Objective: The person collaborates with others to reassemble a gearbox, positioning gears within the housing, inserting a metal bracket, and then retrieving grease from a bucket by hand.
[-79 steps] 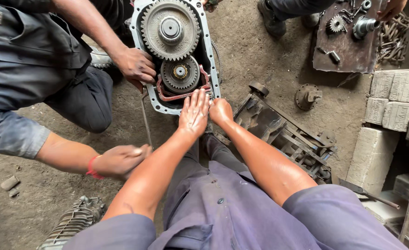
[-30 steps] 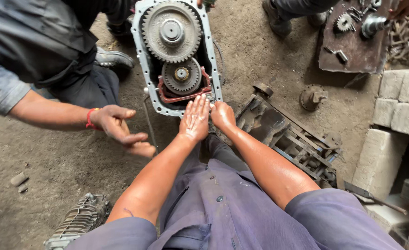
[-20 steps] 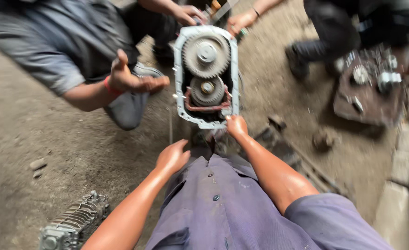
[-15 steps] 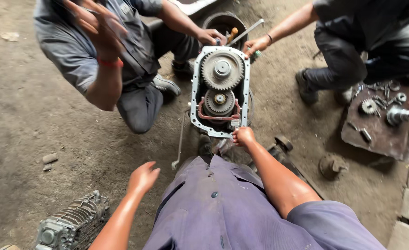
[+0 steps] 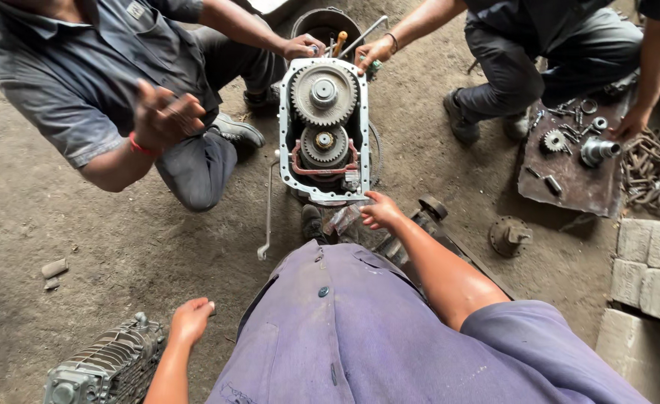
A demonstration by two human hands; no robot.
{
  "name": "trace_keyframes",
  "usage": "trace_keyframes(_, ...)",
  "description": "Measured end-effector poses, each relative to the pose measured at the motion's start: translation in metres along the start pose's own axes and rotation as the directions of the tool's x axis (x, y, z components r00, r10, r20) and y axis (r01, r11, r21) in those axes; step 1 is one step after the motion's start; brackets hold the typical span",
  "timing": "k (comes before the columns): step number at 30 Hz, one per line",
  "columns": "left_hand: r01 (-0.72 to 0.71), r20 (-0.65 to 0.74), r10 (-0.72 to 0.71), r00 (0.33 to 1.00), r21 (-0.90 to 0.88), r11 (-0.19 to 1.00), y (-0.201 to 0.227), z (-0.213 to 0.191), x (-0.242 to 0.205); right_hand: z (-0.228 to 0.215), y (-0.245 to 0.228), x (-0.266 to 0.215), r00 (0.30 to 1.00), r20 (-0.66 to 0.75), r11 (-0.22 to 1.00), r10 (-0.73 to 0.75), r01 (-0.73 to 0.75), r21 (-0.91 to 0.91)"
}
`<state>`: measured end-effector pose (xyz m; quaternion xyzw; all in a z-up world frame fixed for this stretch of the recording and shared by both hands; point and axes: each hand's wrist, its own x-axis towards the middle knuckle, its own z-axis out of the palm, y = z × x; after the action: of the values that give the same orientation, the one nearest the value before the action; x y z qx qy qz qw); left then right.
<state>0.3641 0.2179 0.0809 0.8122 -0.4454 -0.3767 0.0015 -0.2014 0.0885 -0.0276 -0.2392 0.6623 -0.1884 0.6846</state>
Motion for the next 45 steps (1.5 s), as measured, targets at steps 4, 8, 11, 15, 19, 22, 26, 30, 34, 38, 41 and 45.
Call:
trace_keyframes(4, -0.095, -0.044, 0.095, 0.995, 0.005, 0.996, 0.014, -0.003, 0.020, -0.040, 0.035, -0.016, 0.985, -0.151, 0.983, -0.082, 0.054, -0.178)
trace_keyframes(8, -0.089, -0.036, 0.086, 0.996, -0.115, 0.989, 0.022, -0.001, 0.027, -0.082, 0.075, -0.053, 0.960, -0.279, 0.998, -0.011, -0.008, -0.069)
trace_keyframes(11, -0.047, -0.013, 0.046, 0.999, -0.171, 0.984, 0.023, 0.003, 0.025, -0.100, 0.103, -0.093, 0.947, -0.321, 0.998, 0.032, -0.045, -0.032)
trace_keyframes(15, -0.017, -0.004, 0.017, 1.000, -0.152, 0.988, 0.018, 0.008, 0.019, -0.103, 0.128, -0.144, 0.907, -0.370, 0.974, 0.201, -0.146, 0.173)
trace_keyframes(19, 0.043, 0.016, -0.041, 0.999, -0.188, 0.981, 0.012, 0.013, 0.019, -0.096, 0.133, -0.175, 0.875, -0.374, 0.948, 0.306, -0.242, 0.209)
trace_keyframes(22, 0.027, 0.000, -0.027, 1.000, -0.203, 0.979, 0.008, 0.012, 0.024, -0.089, 0.122, -0.183, 0.875, -0.395, 0.952, 0.281, -0.201, 0.232)
trace_keyframes(26, 0.019, -0.010, -0.025, 1.000, -0.402, 0.915, -0.004, 0.006, 0.035, -0.075, 0.097, -0.175, 0.891, -0.383, 0.949, 0.243, -0.137, 0.283)
trace_keyframes(30, 0.066, 0.000, -0.078, 0.997, -0.531, 0.845, -0.033, -0.001, 0.030, -0.059, 0.062, -0.146, 0.910, -0.401, 0.994, 0.101, -0.108, 0.005)
trace_keyframes(34, 0.230, 0.120, -0.197, 0.973, -0.582, 0.780, -0.073, -0.008, 0.008, -0.038, 0.031, -0.117, 0.934, -0.355, 0.999, -0.030, 0.033, 0.002)
trace_keyframes(38, 0.399, 0.253, -0.309, 0.917, -0.546, 0.737, -0.109, -0.016, -0.009, -0.018, 0.027, -0.109, 0.920, -0.387, 0.990, -0.054, -0.002, -0.143)
trace_keyframes(41, 0.454, 0.254, -0.376, 0.891, -0.491, 0.744, -0.119, -0.027, -0.006, -0.003, 0.041, -0.117, 0.924, -0.379, 0.988, -0.051, -0.007, -0.151)
trace_keyframes(45, 0.378, 0.236, -0.298, 0.925, -0.510, 0.773, -0.112, -0.042, 0.022, 0.007, 0.078, -0.150, 0.920, -0.390, 0.995, 0.033, -0.066, -0.073)
